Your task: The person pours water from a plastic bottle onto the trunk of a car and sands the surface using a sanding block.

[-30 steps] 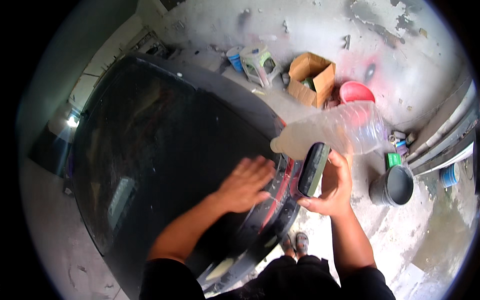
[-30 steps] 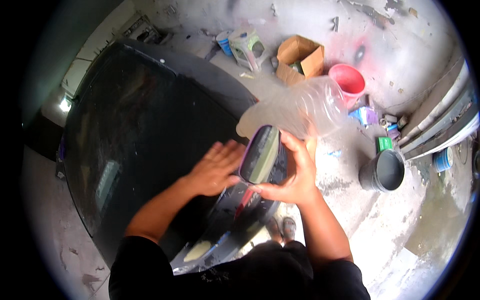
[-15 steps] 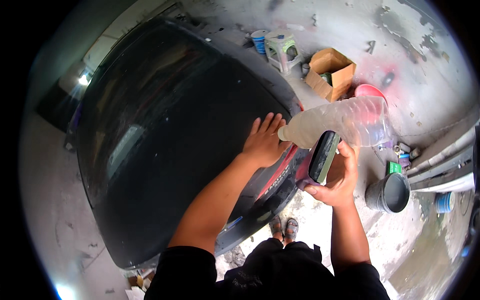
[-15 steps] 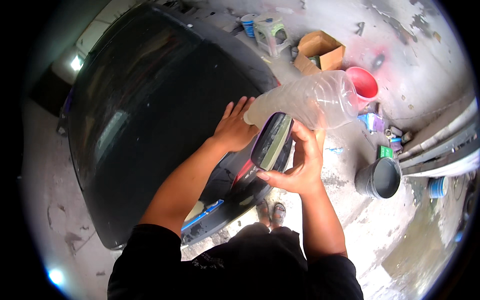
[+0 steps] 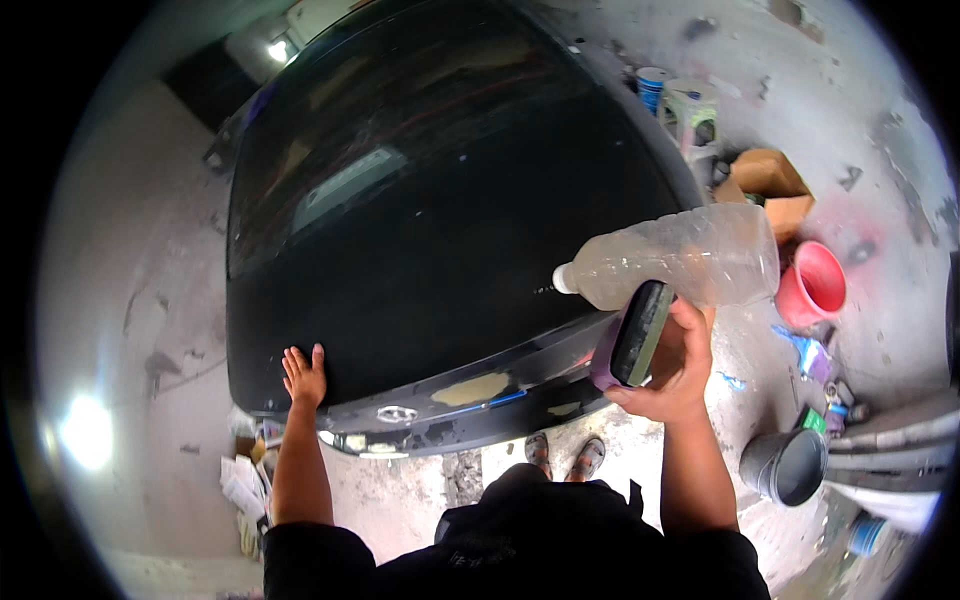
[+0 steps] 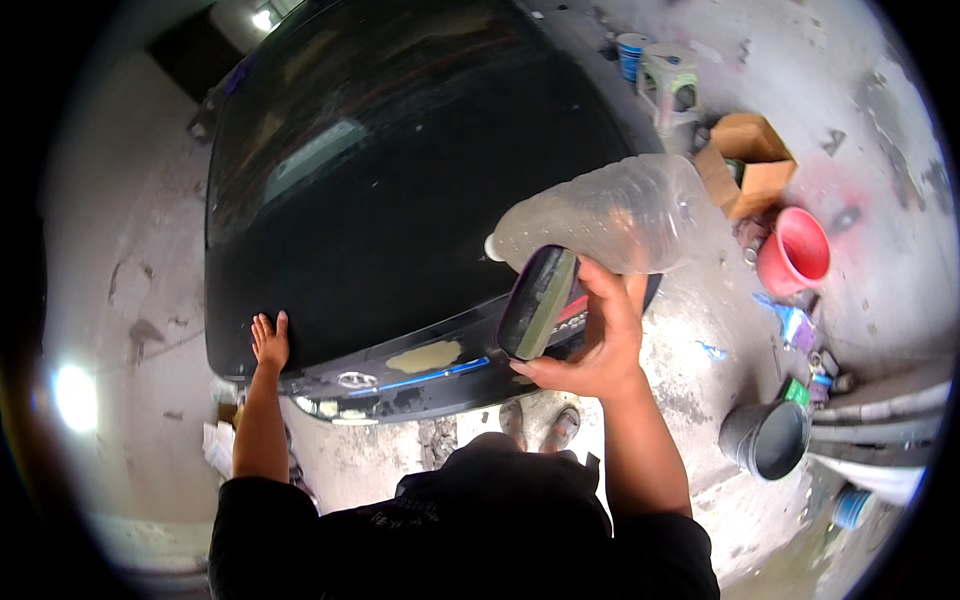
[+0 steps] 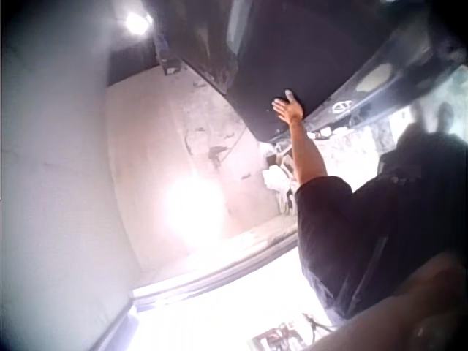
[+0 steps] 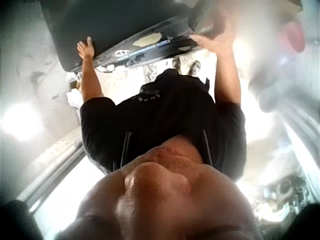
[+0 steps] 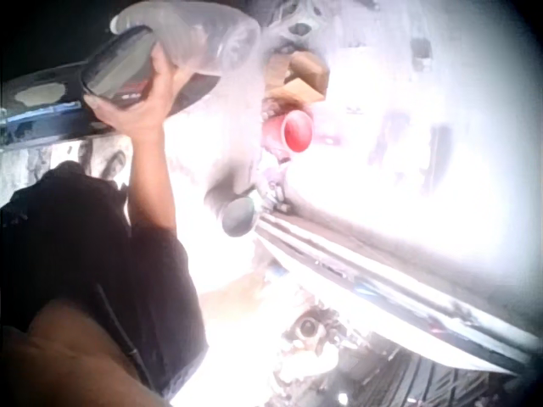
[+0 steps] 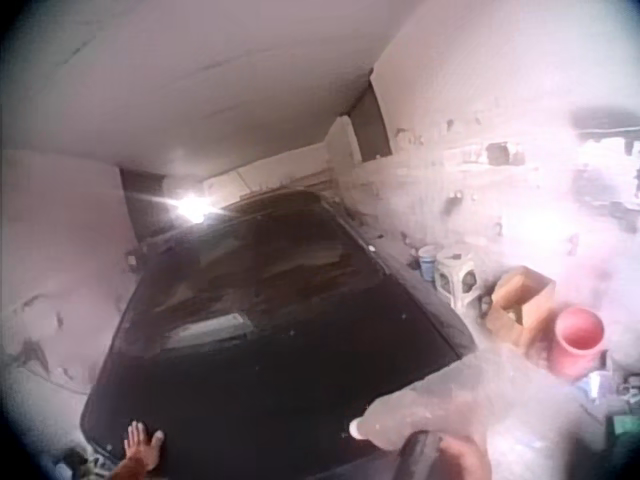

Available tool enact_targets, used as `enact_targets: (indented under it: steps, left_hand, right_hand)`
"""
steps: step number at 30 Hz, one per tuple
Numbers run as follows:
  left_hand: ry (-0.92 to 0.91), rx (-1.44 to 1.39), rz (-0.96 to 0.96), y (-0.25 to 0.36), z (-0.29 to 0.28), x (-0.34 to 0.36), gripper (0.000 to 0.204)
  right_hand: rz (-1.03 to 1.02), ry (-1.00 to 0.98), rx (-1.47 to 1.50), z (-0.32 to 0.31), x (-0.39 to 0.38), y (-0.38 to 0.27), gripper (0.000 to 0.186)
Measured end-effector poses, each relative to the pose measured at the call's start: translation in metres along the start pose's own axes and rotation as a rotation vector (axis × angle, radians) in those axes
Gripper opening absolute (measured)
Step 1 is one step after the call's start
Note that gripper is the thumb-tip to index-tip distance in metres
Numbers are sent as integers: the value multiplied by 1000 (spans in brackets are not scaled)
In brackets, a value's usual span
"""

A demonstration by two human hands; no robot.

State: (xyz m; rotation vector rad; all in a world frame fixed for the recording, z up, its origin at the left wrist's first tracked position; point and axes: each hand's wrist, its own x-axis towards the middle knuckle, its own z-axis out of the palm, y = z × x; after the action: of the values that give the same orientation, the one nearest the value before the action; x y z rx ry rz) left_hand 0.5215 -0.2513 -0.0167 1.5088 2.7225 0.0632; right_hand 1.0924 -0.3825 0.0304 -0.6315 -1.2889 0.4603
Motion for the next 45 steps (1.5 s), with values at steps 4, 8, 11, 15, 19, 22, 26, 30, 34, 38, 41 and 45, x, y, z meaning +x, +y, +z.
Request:
enact_targets:
  steps: [4,8,11,15,19,22,26,30,34,38,41,45]
  left_hand:
    - [58,37,242,54,-9,-35,91]
    - [-8,-76,814,207,-11,-153,85]
    - [-211,-78,1054,270,-24,-202,83]
    - [-174,-31,1063,243,-28,-190,85]
    - [-71,-65,744,107,-17,-106,91]
    - [-49,-50,489,-26,-13,-33,91]
    - [305,-197,569,-180,6,42,65]
    - [547,-256,956,-142,24,0,47]
    - [532,-39,1383,-38,18,-60,61]
    - [560,136,1581,86,15,-113,65]
    - [468,166,1616,160,17,-146,65]
    - [231,98,1681,237,11,-184,67]
  right_hand:
    - [-23,-41,52,12,-4,1,100]
    - [-12,-76,21,27,-10,5,103]
    - [-19,-98,57,53,-12,3,104]
    - [-53,-105,75,87,-22,-6,102]
    - [-42,-128,8,117,-42,-20,101]
    - [-45,-107,-11,153,-58,-28,101]
    - [-114,-56,-41,191,-78,-40,102]
    - [-95,-27,-113,202,-105,-63,102]
    - [-87,79,-123,204,-124,-82,101]
    - [-114,123,-177,190,-138,-96,101]
    - [-100,180,-226,178,-152,-105,101]
    - [-8,303,-251,171,-176,-108,103]
